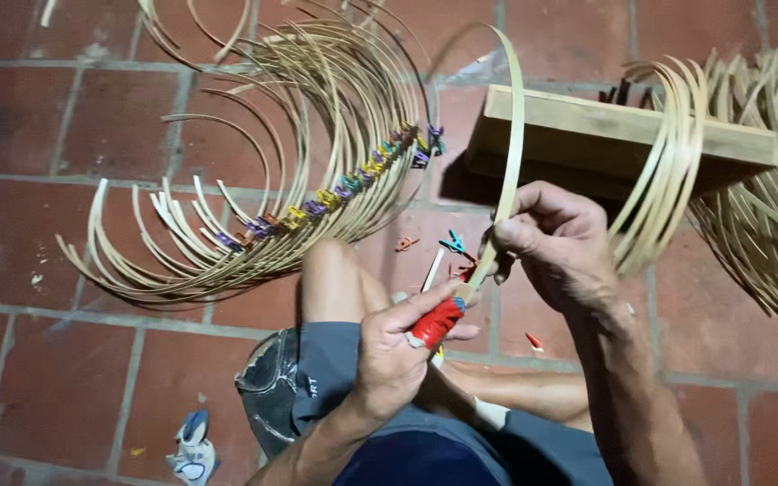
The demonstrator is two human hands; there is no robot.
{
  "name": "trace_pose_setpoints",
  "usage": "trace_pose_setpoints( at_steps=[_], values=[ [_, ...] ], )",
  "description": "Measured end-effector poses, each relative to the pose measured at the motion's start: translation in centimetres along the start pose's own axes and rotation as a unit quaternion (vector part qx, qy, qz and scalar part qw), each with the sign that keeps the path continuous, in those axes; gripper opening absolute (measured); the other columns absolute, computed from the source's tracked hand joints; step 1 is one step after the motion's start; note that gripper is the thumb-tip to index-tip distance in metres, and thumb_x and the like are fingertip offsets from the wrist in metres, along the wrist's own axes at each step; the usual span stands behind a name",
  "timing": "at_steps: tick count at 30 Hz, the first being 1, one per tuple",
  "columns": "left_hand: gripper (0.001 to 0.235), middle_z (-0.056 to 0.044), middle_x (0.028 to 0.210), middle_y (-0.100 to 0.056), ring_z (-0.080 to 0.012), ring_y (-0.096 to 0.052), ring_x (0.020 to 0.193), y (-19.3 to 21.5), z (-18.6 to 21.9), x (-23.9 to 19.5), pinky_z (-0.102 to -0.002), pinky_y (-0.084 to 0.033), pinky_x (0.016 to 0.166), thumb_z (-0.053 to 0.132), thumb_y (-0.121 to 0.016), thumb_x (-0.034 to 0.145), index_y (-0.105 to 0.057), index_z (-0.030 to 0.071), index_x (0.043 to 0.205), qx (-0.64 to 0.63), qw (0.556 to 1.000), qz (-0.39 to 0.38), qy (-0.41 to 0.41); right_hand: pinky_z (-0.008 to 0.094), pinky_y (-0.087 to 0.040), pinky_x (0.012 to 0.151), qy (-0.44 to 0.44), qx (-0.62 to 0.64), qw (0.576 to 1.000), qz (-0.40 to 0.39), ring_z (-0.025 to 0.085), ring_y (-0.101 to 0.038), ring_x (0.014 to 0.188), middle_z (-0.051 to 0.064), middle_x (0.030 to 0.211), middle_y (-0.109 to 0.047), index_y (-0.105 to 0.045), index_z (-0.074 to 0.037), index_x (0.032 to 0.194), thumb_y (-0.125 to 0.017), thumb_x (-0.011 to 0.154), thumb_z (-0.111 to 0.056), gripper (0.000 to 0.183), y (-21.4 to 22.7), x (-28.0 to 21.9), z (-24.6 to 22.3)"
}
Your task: The person sits on a tiled floor and repeatedly applies glue to the ends of thin bamboo strips, then secures each glued joint with a small colored clothespin. The person works on multiple strips, placing the clamped pieces into a growing pile on the floor.
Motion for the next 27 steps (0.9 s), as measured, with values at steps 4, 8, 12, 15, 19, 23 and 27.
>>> trace_pose_setpoints(
  at_steps=[4,8,12,15,19,23,27],
  values=[
    [0.043,-0.018,0.132,-0.065,-0.0291,-0.067,0.124,0.5,0.6,0.5,-0.045,-0.063,0.098,-0.010,-0.059,0.097,-0.056,-0.009,0.140,0.077,0.996,0.037,0.001,0.030,-0.059,0.059,0.007,0.003,1.000,0.003,0.016,-0.070,0.068,0.010,0.084,-0.071,-0.067,0.006,0.104,-0.075,0.094,-0.007,0.018,-1.3,0.3,1.4],
    [0.042,-0.020,0.134,-0.064,-0.0308,-0.067,0.122,0.5,1.0,0.8,-0.043,-0.063,0.096,-0.012,-0.058,0.098,-0.057,-0.009,0.140,0.090,0.994,0.054,0.004,0.028,-0.055,0.057,-0.016,0.000,0.999,0.039,0.015,-0.068,0.068,0.011,0.084,-0.070,-0.067,0.005,0.101,-0.075,0.095,-0.006,0.015,-1.8,-0.2,2.4],
    [0.042,-0.020,0.134,-0.064,-0.0302,-0.069,0.121,0.7,1.3,0.8,-0.042,-0.063,0.096,-0.010,-0.057,0.099,-0.056,-0.007,0.141,0.079,0.996,0.046,-0.006,0.028,-0.056,0.056,-0.053,0.003,0.997,0.048,0.016,-0.070,0.067,0.012,0.080,-0.072,-0.068,0.004,0.097,-0.074,0.094,-0.007,0.013,-2.1,-0.2,2.5],
    [0.041,-0.022,0.133,-0.066,-0.0307,-0.070,0.120,1.1,1.2,0.7,-0.041,-0.062,0.096,-0.009,-0.056,0.100,-0.056,-0.007,0.141,0.073,0.996,0.048,0.002,0.027,-0.055,0.055,-0.064,-0.011,0.997,0.048,0.016,-0.071,0.066,0.012,0.078,-0.072,-0.067,0.003,0.095,-0.074,0.093,-0.008,0.013,-2.1,-0.3,2.6],
    [0.040,-0.022,0.131,-0.066,-0.0310,-0.071,0.116,1.1,1.1,0.7,-0.042,-0.064,0.094,-0.009,-0.055,0.100,-0.058,-0.008,0.140,0.129,0.990,0.049,-0.021,0.025,-0.050,0.052,-0.080,-0.022,0.994,0.069,0.013,-0.066,0.060,0.010,0.077,-0.071,-0.069,0.002,0.092,-0.076,0.091,-0.008,0.012,-2.1,-0.6,3.1],
    [0.040,-0.022,0.130,-0.067,-0.0298,-0.072,0.114,1.1,1.0,0.6,-0.040,-0.063,0.093,-0.010,-0.054,0.100,-0.058,-0.006,0.140,0.114,0.993,0.044,-0.003,0.023,-0.044,0.047,-0.101,-0.032,0.991,0.086,0.011,-0.061,0.055,0.009,0.074,-0.069,-0.070,0.002,0.089,-0.078,0.088,-0.008,0.012,-1.9,-0.9,3.6],
    [0.039,-0.022,0.127,-0.069,-0.0288,-0.074,0.109,0.9,1.1,0.7,-0.039,-0.063,0.093,-0.010,-0.053,0.102,-0.059,-0.003,0.140,0.134,0.990,0.031,-0.007,0.022,-0.043,0.046,-0.111,-0.043,0.989,0.092,0.010,-0.059,0.053,0.010,0.074,-0.070,-0.071,0.002,0.090,-0.078,0.089,-0.008,0.013,-1.8,-1.0,3.1]
  ],
)
Point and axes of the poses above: each hand's wrist, its own x-axis towards the middle knuckle, its own y-axis out of the back of the hand, z = x × y, the point moved 1 cm from there along x, towards the middle knuckle
